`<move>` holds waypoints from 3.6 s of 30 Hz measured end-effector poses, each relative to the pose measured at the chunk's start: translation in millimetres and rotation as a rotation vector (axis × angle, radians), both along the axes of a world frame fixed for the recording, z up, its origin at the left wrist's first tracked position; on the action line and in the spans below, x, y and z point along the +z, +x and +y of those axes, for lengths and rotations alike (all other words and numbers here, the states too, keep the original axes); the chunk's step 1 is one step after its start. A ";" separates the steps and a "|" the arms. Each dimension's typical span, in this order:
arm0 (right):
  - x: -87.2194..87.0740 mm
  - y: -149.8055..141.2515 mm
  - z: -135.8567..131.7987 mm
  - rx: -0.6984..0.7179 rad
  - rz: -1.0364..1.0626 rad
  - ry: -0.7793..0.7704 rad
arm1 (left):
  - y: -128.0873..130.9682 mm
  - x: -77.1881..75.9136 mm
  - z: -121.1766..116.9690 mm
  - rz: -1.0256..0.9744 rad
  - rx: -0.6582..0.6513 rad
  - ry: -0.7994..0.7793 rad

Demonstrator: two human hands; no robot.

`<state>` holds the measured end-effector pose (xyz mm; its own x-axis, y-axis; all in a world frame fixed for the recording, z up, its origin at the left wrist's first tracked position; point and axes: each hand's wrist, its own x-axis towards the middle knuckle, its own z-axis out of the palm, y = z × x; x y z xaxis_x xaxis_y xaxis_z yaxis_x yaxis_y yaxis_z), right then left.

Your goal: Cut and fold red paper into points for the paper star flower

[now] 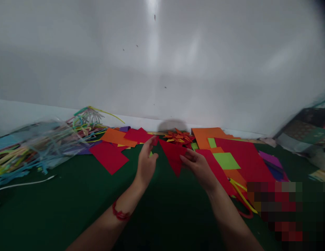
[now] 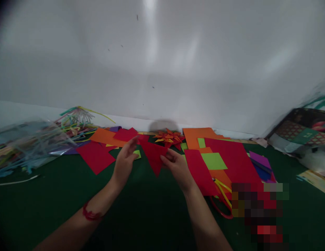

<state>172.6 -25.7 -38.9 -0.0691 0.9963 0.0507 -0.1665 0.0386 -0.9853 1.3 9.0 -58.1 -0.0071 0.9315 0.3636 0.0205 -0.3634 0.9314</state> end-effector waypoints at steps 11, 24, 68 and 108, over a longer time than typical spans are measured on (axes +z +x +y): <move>-4.2 2.9 4.2 -0.065 0.025 -0.059 | 10.7 6.8 -23.4 0.808 0.067 0.486; -3.8 -0.3 3.8 -0.156 -0.309 0.119 | 5.7 16.1 -13.2 -0.002 -0.377 -0.280; -0.6 -3.4 -2.7 -0.080 0.009 -0.107 | 3.2 17.7 -16.1 0.557 -0.019 0.214; 1.1 -9.9 -3.2 -0.264 -0.553 0.223 | 2.6 28.0 -24.1 0.478 -0.107 -0.031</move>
<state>162.6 -29.0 -37.8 0.1012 0.9531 0.2851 0.4058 0.2222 -0.8866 3.9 -15.2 -30.1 0.2503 0.9282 0.2752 0.4125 -0.3594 0.8370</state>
